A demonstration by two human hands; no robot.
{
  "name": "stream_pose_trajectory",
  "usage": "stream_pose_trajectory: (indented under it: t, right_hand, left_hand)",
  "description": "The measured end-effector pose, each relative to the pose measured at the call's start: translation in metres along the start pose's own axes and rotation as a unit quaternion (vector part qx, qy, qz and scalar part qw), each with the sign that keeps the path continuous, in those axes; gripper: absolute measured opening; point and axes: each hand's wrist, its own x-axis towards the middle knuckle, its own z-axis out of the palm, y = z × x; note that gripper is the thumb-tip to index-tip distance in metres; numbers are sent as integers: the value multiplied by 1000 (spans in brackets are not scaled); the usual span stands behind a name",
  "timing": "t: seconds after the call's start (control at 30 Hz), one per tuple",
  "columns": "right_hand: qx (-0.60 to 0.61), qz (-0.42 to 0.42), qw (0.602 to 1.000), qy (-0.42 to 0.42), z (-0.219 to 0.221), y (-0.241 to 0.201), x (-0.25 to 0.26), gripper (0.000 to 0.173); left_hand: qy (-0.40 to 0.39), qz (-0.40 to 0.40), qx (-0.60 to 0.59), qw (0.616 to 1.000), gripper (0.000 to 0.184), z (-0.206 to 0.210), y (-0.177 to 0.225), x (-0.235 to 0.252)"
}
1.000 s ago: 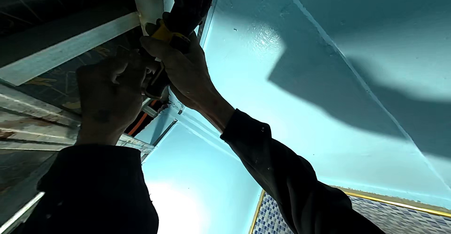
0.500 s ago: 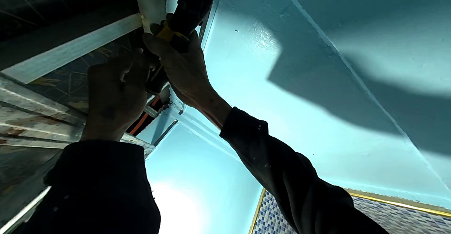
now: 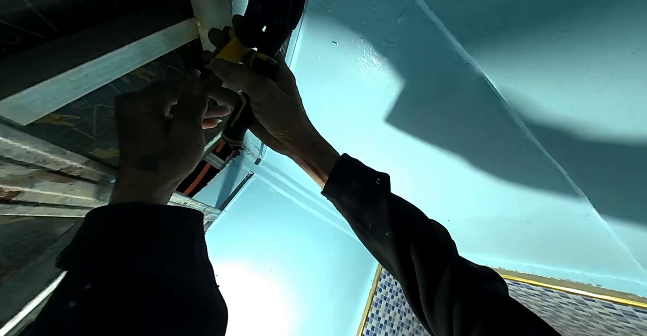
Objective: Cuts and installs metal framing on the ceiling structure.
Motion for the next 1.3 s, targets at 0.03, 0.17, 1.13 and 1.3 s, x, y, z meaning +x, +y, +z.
stream_pose_trajectory:
  t: [0.03,0.17,1.13,1.3]
  right_hand:
    - [1,-4,1000,7,3,2,1,40]
    - [22,18,999,38,15,0,0,39]
    - [-77,-42,985,146,32,7,9,27]
    - [-107,-47,980,159,33,7,12,25]
  left_hand:
    - [9,2,5,1000,40,-1,1,0]
    - [35,9,27,999,41,-2,1,0]
    - [43,38,41,998,34,-1,-3,4]
    - [40,10,34,999,35,-1,2,4]
